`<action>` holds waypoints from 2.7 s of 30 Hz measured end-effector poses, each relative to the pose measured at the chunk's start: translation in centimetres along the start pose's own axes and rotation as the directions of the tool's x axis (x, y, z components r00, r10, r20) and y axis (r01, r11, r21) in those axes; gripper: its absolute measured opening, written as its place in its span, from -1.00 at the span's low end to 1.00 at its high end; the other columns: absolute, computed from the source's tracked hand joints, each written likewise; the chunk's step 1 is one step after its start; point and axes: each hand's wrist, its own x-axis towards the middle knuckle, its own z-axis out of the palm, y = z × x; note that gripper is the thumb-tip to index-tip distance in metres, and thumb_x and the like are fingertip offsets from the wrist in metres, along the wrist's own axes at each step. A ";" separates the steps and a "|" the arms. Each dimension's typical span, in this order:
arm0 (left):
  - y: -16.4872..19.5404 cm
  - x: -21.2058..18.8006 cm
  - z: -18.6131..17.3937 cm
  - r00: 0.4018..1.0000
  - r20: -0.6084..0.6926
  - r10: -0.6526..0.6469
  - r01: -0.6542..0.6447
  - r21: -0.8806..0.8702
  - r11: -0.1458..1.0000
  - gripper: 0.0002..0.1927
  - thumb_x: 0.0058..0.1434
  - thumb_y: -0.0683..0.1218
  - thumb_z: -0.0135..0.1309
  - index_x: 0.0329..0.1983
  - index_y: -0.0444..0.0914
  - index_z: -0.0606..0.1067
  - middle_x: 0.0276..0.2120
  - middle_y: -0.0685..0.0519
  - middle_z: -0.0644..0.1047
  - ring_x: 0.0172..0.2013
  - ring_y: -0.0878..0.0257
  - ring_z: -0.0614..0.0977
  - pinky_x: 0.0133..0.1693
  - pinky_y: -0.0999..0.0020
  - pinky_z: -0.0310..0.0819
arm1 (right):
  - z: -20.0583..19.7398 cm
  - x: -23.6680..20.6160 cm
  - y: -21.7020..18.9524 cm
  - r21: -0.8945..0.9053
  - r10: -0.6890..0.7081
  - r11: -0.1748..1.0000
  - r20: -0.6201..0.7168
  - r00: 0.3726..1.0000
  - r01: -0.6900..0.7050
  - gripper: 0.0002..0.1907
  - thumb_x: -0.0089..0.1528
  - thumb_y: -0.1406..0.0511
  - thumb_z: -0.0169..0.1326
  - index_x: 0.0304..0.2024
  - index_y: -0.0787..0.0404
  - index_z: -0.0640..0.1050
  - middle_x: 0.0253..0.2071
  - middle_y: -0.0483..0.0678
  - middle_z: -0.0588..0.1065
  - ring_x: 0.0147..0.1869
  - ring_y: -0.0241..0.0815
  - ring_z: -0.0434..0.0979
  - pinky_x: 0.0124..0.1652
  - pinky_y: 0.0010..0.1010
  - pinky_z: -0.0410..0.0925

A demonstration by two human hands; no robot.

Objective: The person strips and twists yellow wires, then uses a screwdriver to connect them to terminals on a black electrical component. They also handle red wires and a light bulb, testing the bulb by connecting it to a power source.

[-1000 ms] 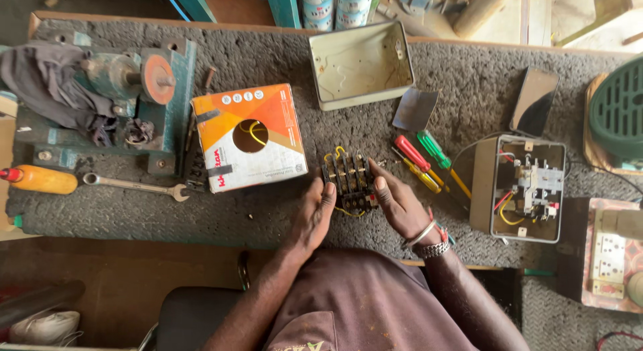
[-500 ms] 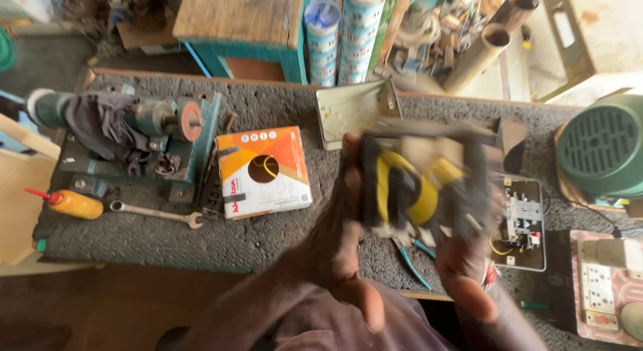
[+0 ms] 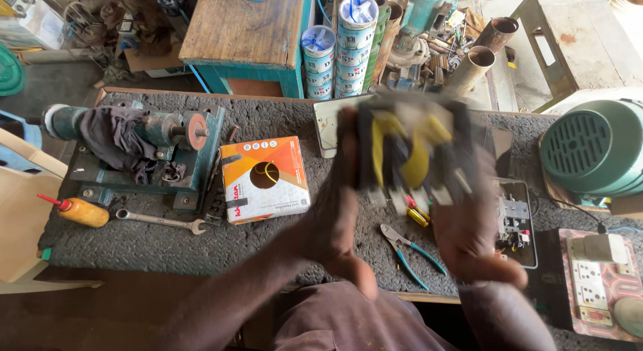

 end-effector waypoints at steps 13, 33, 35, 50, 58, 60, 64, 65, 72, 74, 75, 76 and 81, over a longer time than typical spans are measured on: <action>-4.8 -15.4 6.6 0.325 0.183 -0.928 0.827 -0.531 0.185 0.08 0.22 0.57 -0.60 0.57 -0.15 -0.44 0.58 0.03 -0.47 0.54 0.18 -0.43 0.43 0.08 -0.54 | -1.8 -13.7 18.7 0.315 0.759 0.576 0.136 0.637 -0.754 0.08 0.25 -0.36 -0.54 0.53 0.26 0.05 0.56 0.07 0.14 0.59 0.01 0.12 0.38 -0.06 0.09; -6.9 -19.9 7.2 0.281 0.161 -0.946 0.851 -0.497 0.168 0.07 0.29 0.53 -0.58 0.58 -0.30 -0.29 0.60 -0.04 -0.30 0.56 0.14 -0.33 0.45 0.26 -0.47 | -0.5 -14.6 19.8 0.218 0.757 0.611 0.123 0.642 -0.761 0.13 0.25 -0.38 -0.32 0.55 0.28 -0.01 0.58 0.14 0.08 0.58 -0.02 0.10 0.41 -0.06 0.04; -7.4 -20.7 7.2 0.326 0.146 -0.934 0.805 -0.560 0.194 0.04 0.34 0.50 -0.55 0.59 -0.32 -0.28 0.61 -0.06 -0.30 0.57 0.13 -0.32 0.46 0.25 -0.47 | -0.1 -14.2 19.7 0.238 0.747 0.620 0.111 0.655 -0.747 0.11 0.26 -0.36 -0.27 0.55 0.30 0.00 0.57 0.15 0.10 0.58 -0.02 0.10 0.41 -0.07 0.05; -1.2 -17.2 0.6 0.539 0.390 -0.746 0.794 0.059 0.605 0.13 0.24 0.22 0.10 0.53 -0.49 -0.23 0.52 -0.50 -0.24 0.52 -0.34 -0.21 0.42 -0.05 -0.33 | 2.3 -17.9 8.4 -0.463 0.481 0.471 -0.579 0.659 -0.751 -0.56 0.25 0.24 0.18 0.17 0.20 0.52 0.26 0.03 0.48 0.25 0.03 0.52 0.01 -0.25 0.46; -3.7 -18.0 6.8 0.689 0.669 -0.278 0.507 -0.172 0.845 0.11 -0.08 0.15 0.29 0.45 -0.39 0.09 0.48 -0.46 -0.06 0.45 -0.31 0.06 0.35 -0.10 0.02 | 2.1 -29.9 0.0 -0.239 0.304 0.259 -0.899 0.314 -0.936 -0.68 0.21 0.28 0.21 0.01 0.20 0.60 0.08 0.01 0.59 -0.06 -0.08 0.65 -0.09 -0.33 0.52; -2.9 -17.2 9.8 0.671 0.715 -0.199 0.475 -0.208 0.855 0.09 -0.11 0.11 0.34 0.42 -0.39 0.13 0.47 -0.44 -0.02 0.44 -0.29 0.08 0.33 -0.09 0.04 | 0.6 -33.0 -2.1 -0.306 0.141 0.237 -0.928 0.344 -0.922 -0.70 0.20 0.30 0.22 -0.01 0.23 0.61 0.03 0.05 0.59 -0.06 -0.08 0.65 -0.11 -0.33 0.52; 2.4 -12.6 17.6 0.636 0.771 0.042 0.372 -0.354 0.858 0.02 -0.08 0.04 0.40 0.39 -0.42 0.20 0.39 -0.39 0.17 0.41 -0.23 0.18 0.32 -0.06 0.07 | -5.3 -39.0 -6.7 0.027 0.048 0.176 -0.999 -0.019 -0.984 -0.69 0.14 0.30 0.24 -0.06 0.21 0.65 -0.22 0.03 0.63 -0.32 -0.08 0.62 -0.25 -0.29 0.50; 4.2 -10.8 19.9 0.607 0.789 0.091 0.353 -0.371 0.859 -0.01 -0.07 0.03 0.41 0.37 -0.43 0.23 0.35 -0.37 0.24 0.40 -0.20 0.22 0.32 -0.05 0.08 | -7.4 -40.6 -7.6 0.029 -0.026 0.205 -0.999 -0.036 -0.978 -0.70 0.15 0.30 0.23 -0.06 0.21 0.64 -0.20 0.02 0.63 -0.32 -0.06 0.62 -0.25 -0.27 0.50; 17.4 1.0 34.8 0.535 0.819 0.206 0.412 -0.466 0.783 -0.34 0.16 -0.09 0.27 0.33 -0.33 0.39 0.26 -0.22 0.48 0.26 -0.12 0.51 0.24 0.13 0.36 | -24.7 -50.9 -8.4 -0.274 -0.397 -0.050 -0.877 0.271 -0.960 -0.72 0.19 0.38 0.13 -0.03 0.16 0.61 -0.09 0.08 0.54 -0.03 0.13 0.58 -0.02 -0.08 0.46; 20.0 2.3 37.6 0.521 0.818 0.242 0.395 -0.483 0.782 -0.37 0.18 -0.08 0.27 0.32 -0.31 0.41 0.24 -0.19 0.50 0.23 -0.11 0.53 0.23 0.14 0.39 | -27.0 -52.3 -7.3 -0.208 -0.327 -0.133 -0.914 0.241 -0.969 -0.70 0.14 0.35 0.15 -0.06 0.10 0.63 -0.12 0.15 0.50 -0.08 0.20 0.54 -0.12 -0.02 0.44; 21.0 2.5 38.4 0.491 0.833 0.255 0.380 -0.468 0.798 -0.37 0.19 -0.08 0.27 0.32 -0.31 0.41 0.23 -0.18 0.49 0.23 -0.11 0.52 0.24 0.13 0.38 | -27.7 -52.6 -6.6 -0.178 -0.311 -0.204 -0.920 0.236 -0.963 -0.69 0.10 0.31 0.19 -0.07 0.09 0.63 -0.14 0.20 0.47 -0.11 0.25 0.51 -0.19 0.01 0.42; 21.8 2.5 39.6 0.466 0.842 0.272 0.362 -0.461 0.810 -0.38 0.20 -0.08 0.27 0.32 -0.31 0.41 0.23 -0.18 0.49 0.23 -0.10 0.51 0.24 0.12 0.37 | -28.4 -52.9 -6.5 -0.149 -0.302 -0.280 -0.924 0.234 -0.948 -0.66 0.07 0.28 0.24 -0.08 0.08 0.63 -0.15 0.26 0.45 -0.14 0.30 0.48 -0.26 0.05 0.39; 22.5 -0.1 43.1 0.431 0.852 0.297 0.232 -0.423 0.876 -0.33 0.09 -0.10 0.26 0.30 -0.34 0.40 0.24 -0.21 0.45 0.24 -0.14 0.45 0.24 0.07 0.30 | -25.0 -52.2 -9.3 -0.310 -0.160 -0.384 -0.905 0.394 -0.870 -0.79 0.15 0.35 0.11 -0.16 0.23 0.48 -0.26 0.09 0.49 -0.14 0.24 0.46 -0.17 0.03 0.40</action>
